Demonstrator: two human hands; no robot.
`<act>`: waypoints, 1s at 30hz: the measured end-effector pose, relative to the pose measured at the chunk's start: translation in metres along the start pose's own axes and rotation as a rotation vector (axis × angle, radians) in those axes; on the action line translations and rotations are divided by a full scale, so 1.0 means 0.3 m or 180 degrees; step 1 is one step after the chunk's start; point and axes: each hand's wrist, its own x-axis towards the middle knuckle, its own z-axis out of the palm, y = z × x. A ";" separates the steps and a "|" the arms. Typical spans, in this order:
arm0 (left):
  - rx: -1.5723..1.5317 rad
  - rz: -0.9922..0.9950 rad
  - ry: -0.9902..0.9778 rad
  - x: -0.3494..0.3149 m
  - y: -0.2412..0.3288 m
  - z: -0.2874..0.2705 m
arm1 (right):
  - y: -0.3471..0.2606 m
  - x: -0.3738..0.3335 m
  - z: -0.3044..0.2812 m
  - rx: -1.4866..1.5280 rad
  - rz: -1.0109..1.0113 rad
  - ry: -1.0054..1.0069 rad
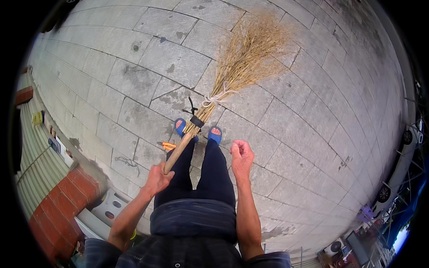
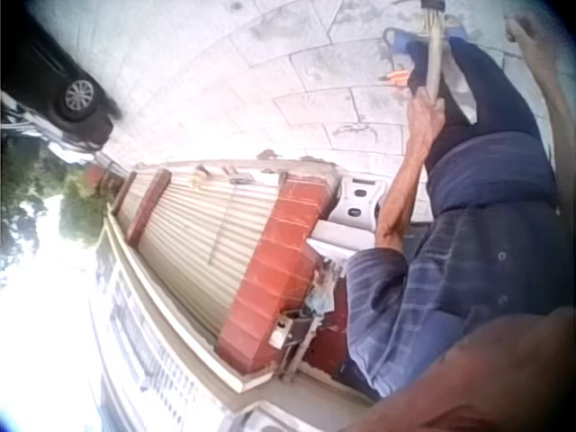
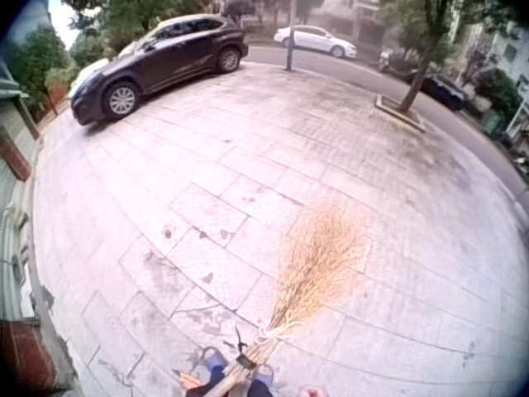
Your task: The person secures a bundle of straw to a wooden handle to create a broom. They use a black strap to tightly bind the straw to the handle, wrapping and knotting it by hand. The person then uses a pair of orange pliers to cut the excess strap and finishes by tying a white string around the binding for reinforcement.
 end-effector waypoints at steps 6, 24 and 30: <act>0.0220 0.0371 0.0090 -0.053 0.027 0.011 | -0.021 -0.006 0.047 0.0753 0.0794 -0.0386; 0.1350 0.1509 0.1214 -0.037 0.047 -0.010 | -0.287 0.082 0.023 -0.0176 0.0683 -0.0486; 0.1289 0.1696 0.1481 -0.021 -0.001 -0.009 | -0.191 0.078 0.021 0.0368 0.1181 -0.0436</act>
